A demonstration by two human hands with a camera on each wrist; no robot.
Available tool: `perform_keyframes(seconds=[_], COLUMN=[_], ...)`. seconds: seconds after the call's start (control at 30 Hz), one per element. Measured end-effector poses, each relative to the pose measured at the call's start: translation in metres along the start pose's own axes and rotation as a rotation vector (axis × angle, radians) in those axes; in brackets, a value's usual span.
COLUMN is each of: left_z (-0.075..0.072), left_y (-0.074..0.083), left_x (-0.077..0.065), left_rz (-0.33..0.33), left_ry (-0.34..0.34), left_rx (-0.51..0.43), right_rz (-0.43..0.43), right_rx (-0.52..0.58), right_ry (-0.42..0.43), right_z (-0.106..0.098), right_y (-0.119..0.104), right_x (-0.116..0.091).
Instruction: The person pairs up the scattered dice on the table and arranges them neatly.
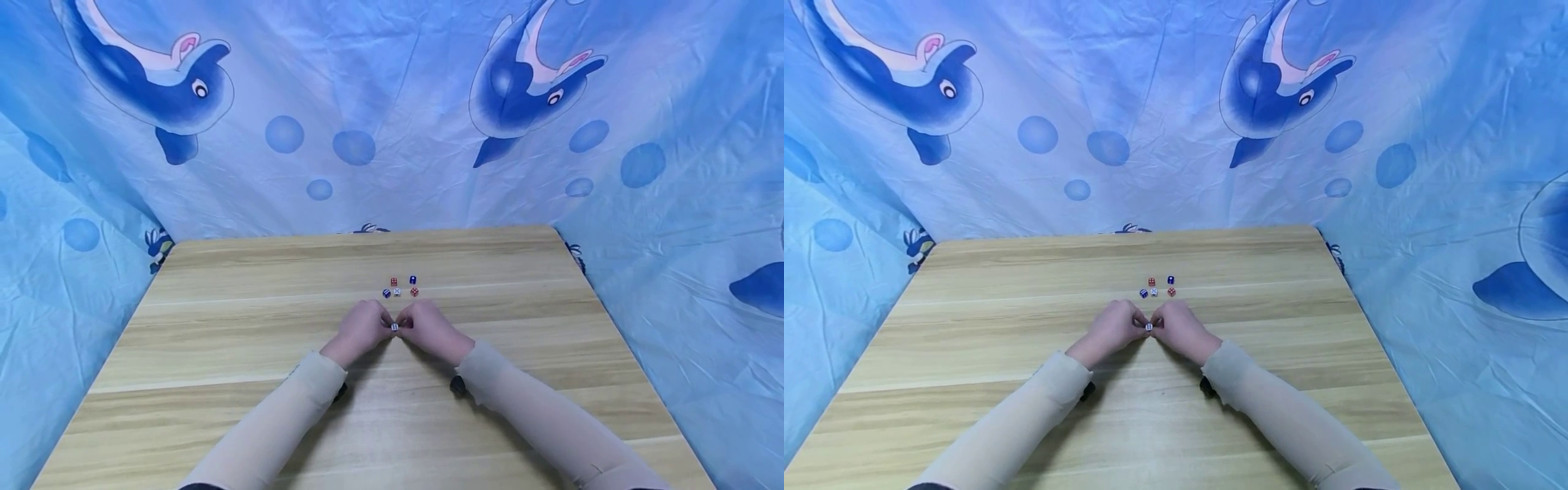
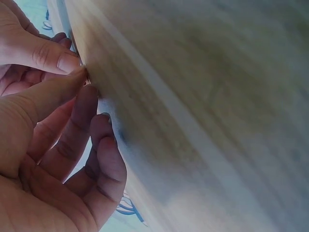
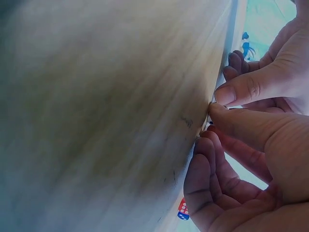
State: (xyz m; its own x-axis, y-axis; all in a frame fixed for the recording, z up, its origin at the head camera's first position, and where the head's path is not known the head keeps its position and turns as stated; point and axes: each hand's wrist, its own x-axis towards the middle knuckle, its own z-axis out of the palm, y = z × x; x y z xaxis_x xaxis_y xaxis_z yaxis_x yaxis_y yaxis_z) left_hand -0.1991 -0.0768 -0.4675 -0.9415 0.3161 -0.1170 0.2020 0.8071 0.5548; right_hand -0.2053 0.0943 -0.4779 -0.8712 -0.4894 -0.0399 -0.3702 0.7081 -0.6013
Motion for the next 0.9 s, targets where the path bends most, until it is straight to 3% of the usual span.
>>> perform_keyframes(seconds=[0.67, 0.9], left_z=[0.0000, -0.0010], left_y=[0.0027, 0.0020], left_x=[-0.0002, -0.0009], left_rz=[0.005, -0.003], left_ry=[0.002, -0.010], left_rx=[0.003, -0.008], right_rz=[-0.003, 0.029], right_rx=[-0.008, 0.044], right_ry=[0.019, -0.003], right_z=[0.0008, -0.0062], right_y=[-0.0004, 0.0032], right_x=[-0.0003, 0.0003])
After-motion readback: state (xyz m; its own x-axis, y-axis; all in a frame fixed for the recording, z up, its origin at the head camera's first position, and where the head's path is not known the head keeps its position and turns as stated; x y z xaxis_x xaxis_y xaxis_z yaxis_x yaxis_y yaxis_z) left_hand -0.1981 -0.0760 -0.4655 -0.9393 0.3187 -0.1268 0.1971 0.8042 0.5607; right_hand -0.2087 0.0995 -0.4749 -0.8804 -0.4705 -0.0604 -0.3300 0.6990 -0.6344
